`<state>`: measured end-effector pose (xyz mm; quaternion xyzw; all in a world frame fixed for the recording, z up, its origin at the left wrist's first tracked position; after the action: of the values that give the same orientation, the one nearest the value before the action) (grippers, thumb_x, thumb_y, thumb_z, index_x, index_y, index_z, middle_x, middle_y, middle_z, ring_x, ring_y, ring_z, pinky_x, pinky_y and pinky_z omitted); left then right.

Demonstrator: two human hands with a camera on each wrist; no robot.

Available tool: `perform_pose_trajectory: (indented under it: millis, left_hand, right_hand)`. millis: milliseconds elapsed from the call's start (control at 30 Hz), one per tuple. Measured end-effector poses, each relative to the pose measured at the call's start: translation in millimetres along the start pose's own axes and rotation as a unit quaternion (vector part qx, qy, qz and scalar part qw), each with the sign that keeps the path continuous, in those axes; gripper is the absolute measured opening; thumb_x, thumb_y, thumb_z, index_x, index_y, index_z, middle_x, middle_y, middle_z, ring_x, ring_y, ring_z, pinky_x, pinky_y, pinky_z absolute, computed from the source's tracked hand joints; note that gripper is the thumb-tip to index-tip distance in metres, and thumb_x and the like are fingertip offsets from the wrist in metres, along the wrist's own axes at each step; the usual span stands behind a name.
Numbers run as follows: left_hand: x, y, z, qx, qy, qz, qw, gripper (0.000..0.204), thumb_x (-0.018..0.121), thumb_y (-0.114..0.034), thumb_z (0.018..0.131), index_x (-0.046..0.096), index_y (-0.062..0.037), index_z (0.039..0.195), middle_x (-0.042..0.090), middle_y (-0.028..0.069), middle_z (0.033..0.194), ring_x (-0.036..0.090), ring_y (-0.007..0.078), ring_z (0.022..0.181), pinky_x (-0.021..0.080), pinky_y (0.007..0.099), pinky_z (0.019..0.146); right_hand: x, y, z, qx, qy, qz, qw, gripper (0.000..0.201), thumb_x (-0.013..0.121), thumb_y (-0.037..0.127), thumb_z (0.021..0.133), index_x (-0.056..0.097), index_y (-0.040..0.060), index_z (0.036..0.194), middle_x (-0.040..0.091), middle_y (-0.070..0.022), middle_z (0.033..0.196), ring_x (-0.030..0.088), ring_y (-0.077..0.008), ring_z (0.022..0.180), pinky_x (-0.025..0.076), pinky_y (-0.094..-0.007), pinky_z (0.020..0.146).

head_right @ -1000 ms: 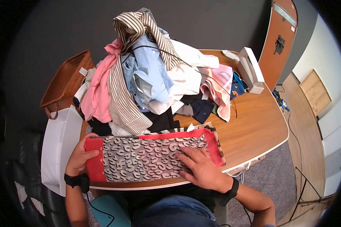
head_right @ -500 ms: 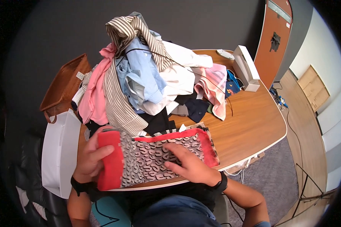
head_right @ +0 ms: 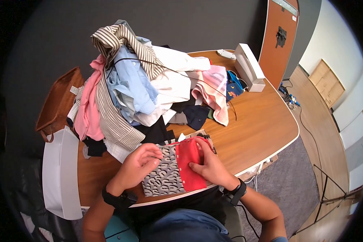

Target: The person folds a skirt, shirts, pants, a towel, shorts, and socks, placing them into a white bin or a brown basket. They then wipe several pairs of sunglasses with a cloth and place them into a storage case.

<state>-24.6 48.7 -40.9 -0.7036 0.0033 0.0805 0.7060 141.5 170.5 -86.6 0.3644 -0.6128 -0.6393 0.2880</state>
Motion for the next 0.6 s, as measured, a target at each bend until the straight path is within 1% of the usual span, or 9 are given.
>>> perform_pose_trajectory:
  millis: [67, 133, 167, 267, 333, 400, 467, 533, 600]
  left_hand:
    - [-9.9, 0.4, -11.6, -0.018, -0.026, -0.010, 0.999, 0.040, 0.064, -0.004, 0.088, 0.047, -0.0025, 0.124, 0.051, 0.0096, 0.123, 0.055, 0.0164, 0.112, 0.046, 0.0293, 0.094]
    - [-15.9, -26.1, -26.0, 0.115, -0.078, 0.238, 0.961, 0.055, 0.075, -0.010, 0.078, 0.046, -0.0024, 0.125, 0.051, 0.0137, 0.124, 0.052, 0.0223, 0.117, 0.043, 0.0350, 0.099]
    - [-13.0, -31.9, -34.4, 0.137, -0.080, 0.266, 0.951, 0.066, 0.083, -0.023, 0.069, 0.049, -0.0020, 0.122, 0.049, 0.0167, 0.124, 0.049, 0.0324, 0.118, 0.042, 0.0405, 0.099]
    - [21.7, -38.1, -54.6, 0.164, -0.051, 0.341, 0.924, 0.072, 0.086, -0.024, 0.065, 0.048, -0.0035, 0.123, 0.042, 0.0171, 0.133, 0.042, 0.0346, 0.126, 0.037, 0.0459, 0.105]
    - [37.2, -31.2, -57.6, 0.182, -0.047, 0.371, 0.909, 0.073, 0.085, -0.021, 0.064, 0.048, -0.0056, 0.125, 0.040, 0.0161, 0.134, 0.040, 0.0347, 0.128, 0.034, 0.0496, 0.107]
    - [44.5, -13.3, -57.1, 0.157, -0.049, 0.497, 0.852, 0.073, 0.082, -0.016, 0.062, 0.049, -0.0069, 0.126, 0.041, 0.0155, 0.132, 0.040, 0.0346, 0.127, 0.031, 0.0507, 0.108]
    - [40.9, -4.6, -57.0, 0.142, -0.058, 0.479, 0.864, 0.065, 0.074, -0.008, 0.065, 0.051, -0.0069, 0.125, 0.042, 0.0150, 0.131, 0.041, 0.0342, 0.125, 0.031, 0.0498, 0.108]
    - [39.4, 2.8, -58.5, 0.151, -0.075, 0.526, 0.834, 0.055, 0.068, -0.002, 0.069, 0.055, -0.0062, 0.122, 0.043, 0.0147, 0.130, 0.042, 0.0338, 0.124, 0.033, 0.0489, 0.106]
    - [38.2, -0.8, -56.4, 0.148, -0.089, 0.512, 0.842, 0.051, 0.064, 0.003, 0.069, 0.056, -0.0057, 0.119, 0.044, 0.0146, 0.129, 0.044, 0.0338, 0.122, 0.034, 0.0480, 0.104]
  right_hand:
    - [3.6, 14.4, -1.7, 0.004, -0.002, 0.087, 0.996, 0.074, 0.061, -0.006, 0.085, 0.023, 0.0089, 0.147, 0.052, -0.0118, 0.128, 0.056, -0.0171, 0.113, 0.045, -0.0312, 0.096]
    - [3.4, 30.3, -3.4, 0.012, -0.004, 0.171, 0.985, 0.075, 0.059, -0.008, 0.085, 0.022, 0.0095, 0.148, 0.053, -0.0116, 0.127, 0.057, -0.0167, 0.111, 0.046, -0.0310, 0.095]
    - [-0.2, 37.4, -2.3, 0.013, -0.010, 0.194, 0.981, 0.077, 0.057, -0.010, 0.085, 0.021, 0.0102, 0.149, 0.054, -0.0114, 0.126, 0.057, -0.0163, 0.110, 0.046, -0.0306, 0.094]
    - [-4.0, 52.1, -0.4, 0.018, -0.029, 0.224, 0.974, 0.080, 0.055, -0.011, 0.085, 0.017, 0.0112, 0.151, 0.056, -0.0107, 0.122, 0.057, -0.0147, 0.108, 0.046, -0.0287, 0.092]
    - [-4.8, 41.1, 4.8, 0.031, -0.042, 0.209, 0.977, 0.072, 0.056, -0.010, 0.086, 0.027, 0.0111, 0.148, 0.057, -0.0073, 0.120, 0.057, -0.0122, 0.104, 0.045, -0.0264, 0.091]
    - [0.3, 50.6, 5.6, 0.007, -0.038, 0.202, 0.979, 0.064, 0.056, -0.009, 0.086, 0.036, 0.0104, 0.143, 0.057, -0.0051, 0.117, 0.056, -0.0107, 0.102, 0.045, -0.0253, 0.089]
    - [-4.1, 57.2, 7.1, -0.018, -0.038, 0.194, 0.980, 0.056, 0.055, -0.009, 0.086, 0.045, 0.0097, 0.137, 0.058, -0.0030, 0.114, 0.056, -0.0093, 0.100, 0.045, -0.0242, 0.088]
    - [-17.4, 53.8, 5.4, 0.016, -0.021, 0.184, 0.983, 0.042, 0.052, -0.010, 0.085, 0.056, 0.0068, 0.124, 0.058, -0.0002, 0.111, 0.054, -0.0077, 0.098, 0.045, -0.0233, 0.086]
    - [-29.0, 48.8, 7.1, 0.007, -0.029, 0.177, 0.984, 0.038, 0.050, -0.010, 0.085, 0.059, 0.0056, 0.118, 0.058, -0.0003, 0.109, 0.054, -0.0070, 0.096, 0.045, -0.0226, 0.085]
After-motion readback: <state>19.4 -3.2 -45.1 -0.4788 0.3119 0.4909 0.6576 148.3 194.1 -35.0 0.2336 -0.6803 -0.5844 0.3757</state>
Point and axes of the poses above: each hand's wrist, its own z-axis towards the middle knuckle, its own x-axis out of the palm, y = z × x, the point moved 7 cm from there along z, towards the middle knuckle
